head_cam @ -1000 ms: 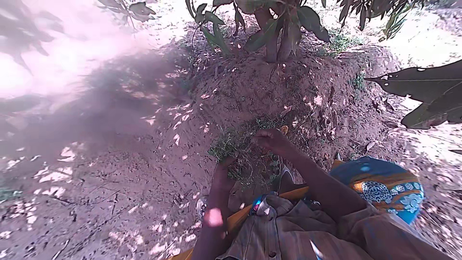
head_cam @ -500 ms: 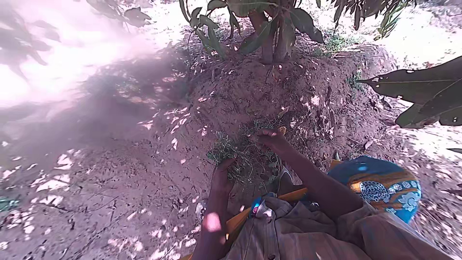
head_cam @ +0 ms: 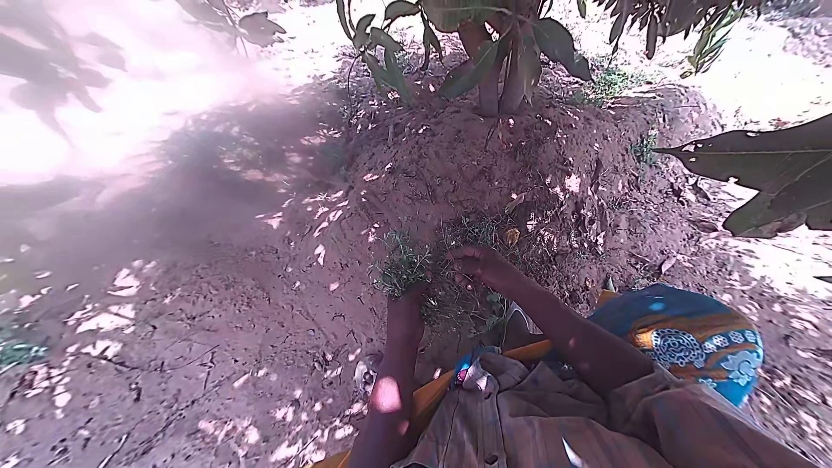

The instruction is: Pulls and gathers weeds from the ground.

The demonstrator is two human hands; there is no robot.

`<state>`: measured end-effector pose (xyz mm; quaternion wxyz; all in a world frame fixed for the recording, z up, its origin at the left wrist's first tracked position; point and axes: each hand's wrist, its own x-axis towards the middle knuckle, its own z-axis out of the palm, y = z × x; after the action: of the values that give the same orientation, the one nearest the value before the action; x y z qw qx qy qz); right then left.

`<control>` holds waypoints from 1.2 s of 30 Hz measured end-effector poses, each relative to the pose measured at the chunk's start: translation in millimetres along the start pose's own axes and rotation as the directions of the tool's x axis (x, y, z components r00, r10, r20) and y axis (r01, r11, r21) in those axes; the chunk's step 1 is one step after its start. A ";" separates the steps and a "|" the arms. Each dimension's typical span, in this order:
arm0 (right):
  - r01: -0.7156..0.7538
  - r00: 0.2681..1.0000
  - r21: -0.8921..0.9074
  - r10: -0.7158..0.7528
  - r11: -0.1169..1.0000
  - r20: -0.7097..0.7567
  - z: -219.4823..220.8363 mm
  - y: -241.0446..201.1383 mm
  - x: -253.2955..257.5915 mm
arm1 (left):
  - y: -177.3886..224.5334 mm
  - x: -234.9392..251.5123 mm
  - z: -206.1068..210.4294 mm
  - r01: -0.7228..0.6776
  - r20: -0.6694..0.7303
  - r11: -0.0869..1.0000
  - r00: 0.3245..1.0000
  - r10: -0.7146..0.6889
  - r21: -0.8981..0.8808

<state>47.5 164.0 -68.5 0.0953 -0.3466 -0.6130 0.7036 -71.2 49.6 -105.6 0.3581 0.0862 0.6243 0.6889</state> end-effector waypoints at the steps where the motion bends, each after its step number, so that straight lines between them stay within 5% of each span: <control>1: 0.002 1.000 0.018 -0.002 1.000 0.010 -0.3 1.5 0.8 | -0.1 0.7 -0.3 0.001 -0.001 1.000 1.000 -0.001 -0.006; 5: -0.007 0.999 -0.031 0.008 0.999 0.034 1.1 0.2 -0.3 | 2.8 -2.0 1.6 0.002 0.010 0.999 1.000 -0.001 -0.041; 14: 0.170 0.985 -0.501 -0.142 0.849 0.094 0.3 11.2 3.0 | 0.7 -6.6 5.0 -0.031 0.064 0.994 0.998 0.024 0.103; 19: 0.273 0.962 -0.510 -0.219 0.816 0.164 0.5 12.9 0.8 | 3.0 -7.1 5.6 -0.005 0.039 0.992 0.999 0.000 0.123; 23: 0.202 0.979 -0.556 -0.188 0.806 0.082 -0.5 3.8 -0.3 | 3.8 -5.7 3.7 0.023 0.059 0.999 0.998 -0.024 0.026; 25: 0.122 0.984 -0.487 -0.169 0.865 -0.053 -7.4 -1.7 0.5 | 6.3 -4.5 2.2 0.033 0.059 0.999 0.998 -0.032 -0.014; 28: 0.160 0.961 -0.137 -0.186 0.977 -0.203 -14.5 1.7 2.9 | 9.3 -2.5 0.4 0.054 0.052 0.997 0.997 -0.052 -0.046; 36: 0.185 0.975 0.093 -0.171 0.978 -0.141 -16.0 6.5 7.4 | 7.4 3.8 -3.1 0.016 0.026 0.991 1.000 -0.012 -0.134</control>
<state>53.6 179.4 -77.4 0.2165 -0.3306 -0.5959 0.6991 -78.5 49.7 -100.7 0.3756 0.0661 0.5725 0.7258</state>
